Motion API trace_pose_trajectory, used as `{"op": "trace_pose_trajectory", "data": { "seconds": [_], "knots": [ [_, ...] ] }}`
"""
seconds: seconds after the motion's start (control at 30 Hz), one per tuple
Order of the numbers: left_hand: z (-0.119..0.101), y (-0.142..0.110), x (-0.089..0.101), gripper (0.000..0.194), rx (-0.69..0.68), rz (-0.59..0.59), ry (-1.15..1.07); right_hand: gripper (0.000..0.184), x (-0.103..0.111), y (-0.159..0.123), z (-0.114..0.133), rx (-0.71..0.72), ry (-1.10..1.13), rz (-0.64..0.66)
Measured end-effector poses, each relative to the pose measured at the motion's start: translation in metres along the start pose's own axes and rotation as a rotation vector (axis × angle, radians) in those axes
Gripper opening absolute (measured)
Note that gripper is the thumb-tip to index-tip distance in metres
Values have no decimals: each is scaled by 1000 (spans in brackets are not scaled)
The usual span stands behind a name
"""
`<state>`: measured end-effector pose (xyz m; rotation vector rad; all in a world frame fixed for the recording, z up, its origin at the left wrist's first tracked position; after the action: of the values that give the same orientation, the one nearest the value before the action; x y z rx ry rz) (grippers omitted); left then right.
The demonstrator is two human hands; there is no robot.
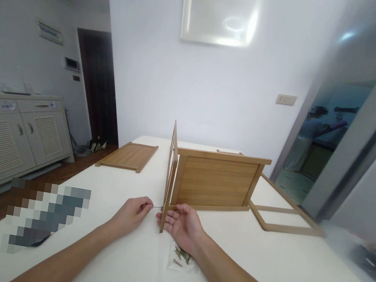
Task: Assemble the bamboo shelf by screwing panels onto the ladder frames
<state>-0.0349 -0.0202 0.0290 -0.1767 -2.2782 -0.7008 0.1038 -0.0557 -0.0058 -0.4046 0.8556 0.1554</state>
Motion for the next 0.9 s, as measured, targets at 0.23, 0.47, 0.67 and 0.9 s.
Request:
{"op": "trace_pose_trajectory", "data": {
  "seconds": [0.23, 0.47, 0.67, 0.9],
  "knots": [
    [-12, -3, 3, 25, -144, -15, 123, 19, -2, -1, 1, 5, 1, 6],
    [-17, -6, 3, 26, -269, -35, 249, 20, -1, -1, 0, -11, 16, -36],
    [-12, -4, 4, 27, -214, -44, 177, 20, -1, 0, 0, -8, 5, -33],
    [-9, -3, 6, 26, -82, -28, 41, 18, 0, 0, -1, 3, 2, -21]
  ]
}}
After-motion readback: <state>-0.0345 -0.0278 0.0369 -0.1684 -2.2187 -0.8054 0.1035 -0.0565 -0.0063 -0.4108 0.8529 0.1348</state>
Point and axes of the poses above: each hand's wrist, its own y-axis towards the middle knuckle, its own x-axis out of the back of the hand, z = x × y, the point moved 8 cm from there along y, towards the middle knuckle, and after that the axes turned 5 degrees about -z, right-handed, at the moved point
